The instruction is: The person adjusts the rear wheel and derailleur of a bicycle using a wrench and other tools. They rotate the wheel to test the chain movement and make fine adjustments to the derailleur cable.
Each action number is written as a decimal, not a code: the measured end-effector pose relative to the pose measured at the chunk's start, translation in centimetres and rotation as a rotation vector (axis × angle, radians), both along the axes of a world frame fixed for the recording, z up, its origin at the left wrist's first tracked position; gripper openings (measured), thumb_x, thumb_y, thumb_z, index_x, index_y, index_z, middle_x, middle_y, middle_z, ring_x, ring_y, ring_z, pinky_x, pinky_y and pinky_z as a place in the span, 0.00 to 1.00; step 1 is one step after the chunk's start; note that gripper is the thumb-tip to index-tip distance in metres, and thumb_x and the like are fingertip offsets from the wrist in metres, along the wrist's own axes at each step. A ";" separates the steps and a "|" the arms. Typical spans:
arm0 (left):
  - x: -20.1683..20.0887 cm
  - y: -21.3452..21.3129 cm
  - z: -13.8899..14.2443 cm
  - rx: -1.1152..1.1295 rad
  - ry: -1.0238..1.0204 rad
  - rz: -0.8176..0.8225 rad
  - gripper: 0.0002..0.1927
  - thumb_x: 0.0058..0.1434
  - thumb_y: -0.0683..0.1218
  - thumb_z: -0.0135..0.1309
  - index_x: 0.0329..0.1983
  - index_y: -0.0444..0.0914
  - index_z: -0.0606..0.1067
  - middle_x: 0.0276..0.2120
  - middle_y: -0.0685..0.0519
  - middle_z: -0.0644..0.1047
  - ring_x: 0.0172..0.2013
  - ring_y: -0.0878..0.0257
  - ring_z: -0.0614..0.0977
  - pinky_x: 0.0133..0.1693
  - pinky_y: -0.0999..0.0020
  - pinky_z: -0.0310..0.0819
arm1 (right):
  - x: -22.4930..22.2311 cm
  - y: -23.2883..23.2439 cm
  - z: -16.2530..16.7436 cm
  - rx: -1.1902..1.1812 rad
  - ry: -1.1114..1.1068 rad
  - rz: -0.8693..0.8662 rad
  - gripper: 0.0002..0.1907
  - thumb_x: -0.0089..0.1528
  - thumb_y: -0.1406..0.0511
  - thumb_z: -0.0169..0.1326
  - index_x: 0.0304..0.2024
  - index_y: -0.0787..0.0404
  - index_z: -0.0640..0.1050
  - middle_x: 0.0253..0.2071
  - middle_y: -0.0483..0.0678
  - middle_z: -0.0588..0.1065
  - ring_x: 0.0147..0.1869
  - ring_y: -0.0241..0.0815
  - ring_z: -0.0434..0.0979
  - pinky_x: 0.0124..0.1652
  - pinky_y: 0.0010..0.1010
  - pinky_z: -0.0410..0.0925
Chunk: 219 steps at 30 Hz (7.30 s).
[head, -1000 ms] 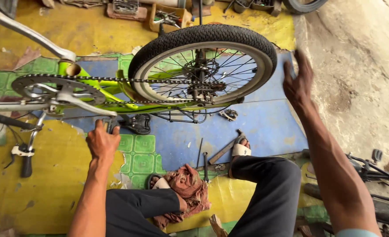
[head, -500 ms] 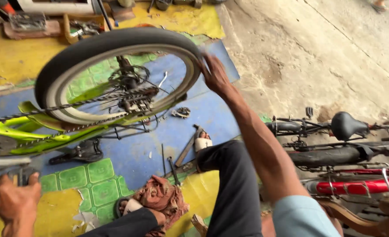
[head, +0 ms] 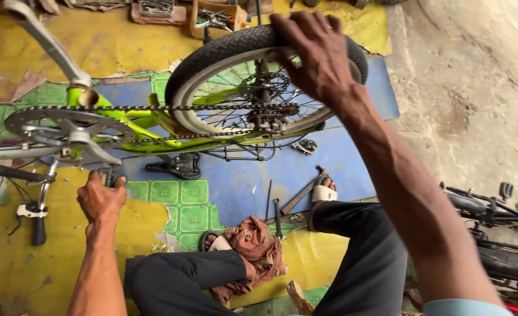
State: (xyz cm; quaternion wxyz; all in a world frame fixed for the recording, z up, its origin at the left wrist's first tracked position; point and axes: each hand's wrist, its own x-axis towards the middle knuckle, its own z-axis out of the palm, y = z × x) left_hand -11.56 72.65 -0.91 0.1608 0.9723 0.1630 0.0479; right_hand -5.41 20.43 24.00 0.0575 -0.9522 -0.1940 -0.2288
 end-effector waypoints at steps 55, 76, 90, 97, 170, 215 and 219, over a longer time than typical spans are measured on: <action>1.5 -33.5 10.8 -0.903 -0.213 -0.252 0.24 0.65 0.39 0.49 0.64 0.28 0.70 0.61 0.37 0.74 0.61 0.49 0.76 0.62 0.61 0.68 | -11.9 -1.1 -12.9 0.639 0.051 -0.089 0.20 0.64 0.65 0.59 0.58 0.53 0.76 0.70 0.57 0.65 0.78 0.61 0.56 0.66 0.56 0.56; -3.2 -34.4 14.3 -1.074 -0.359 -0.251 0.10 0.62 0.45 0.61 0.43 0.36 0.84 0.36 0.51 0.85 0.35 0.66 0.83 0.41 0.71 0.79 | -11.4 -1.3 -14.5 0.805 0.122 -0.111 0.32 0.63 0.71 0.56 0.70 0.59 0.65 0.72 0.63 0.60 0.76 0.66 0.58 0.71 0.52 0.56; 0.4 -34.1 14.4 -1.256 -0.434 -0.207 0.10 0.70 0.47 0.50 0.41 0.36 0.78 0.31 0.49 0.83 0.28 0.62 0.85 0.28 0.69 0.79 | -10.8 -4.2 -17.3 1.011 0.454 -0.346 0.15 0.68 0.59 0.57 0.47 0.63 0.84 0.26 0.50 0.78 0.27 0.39 0.71 0.29 0.33 0.65; 1.1 -32.3 15.1 -1.330 -0.531 -0.262 0.11 0.74 0.46 0.49 0.42 0.34 0.75 0.31 0.50 0.81 0.30 0.61 0.85 0.29 0.70 0.76 | -9.9 -3.2 -18.2 1.433 0.529 -0.080 0.18 0.70 0.61 0.51 0.59 0.61 0.78 0.30 0.46 0.76 0.32 0.35 0.73 0.32 0.28 0.69; -4.2 -43.9 8.3 -1.320 -0.035 -0.198 0.14 0.69 0.48 0.54 0.30 0.34 0.75 0.22 0.55 0.77 0.23 0.69 0.75 0.26 0.70 0.70 | -16.3 -4.0 -20.4 1.746 0.495 -0.043 0.15 0.69 0.61 0.52 0.54 0.61 0.73 0.39 0.47 0.80 0.41 0.38 0.82 0.39 0.30 0.76; -4.4 -43.7 7.4 -1.415 -0.144 -0.179 0.07 0.68 0.43 0.57 0.39 0.33 0.78 0.27 0.54 0.80 0.25 0.67 0.80 0.25 0.71 0.72 | -15.6 -4.1 -21.2 1.648 0.470 -0.068 0.09 0.71 0.67 0.48 0.52 0.64 0.74 0.34 0.46 0.78 0.39 0.37 0.83 0.37 0.29 0.74; -3.6 -43.3 8.8 -0.968 -0.216 -0.356 0.08 0.66 0.44 0.57 0.39 0.34 0.80 0.25 0.52 0.81 0.23 0.66 0.80 0.27 0.67 0.72 | -15.8 -4.1 -20.5 1.560 0.480 -0.076 0.09 0.71 0.67 0.48 0.51 0.64 0.76 0.33 0.47 0.80 0.39 0.37 0.83 0.37 0.28 0.74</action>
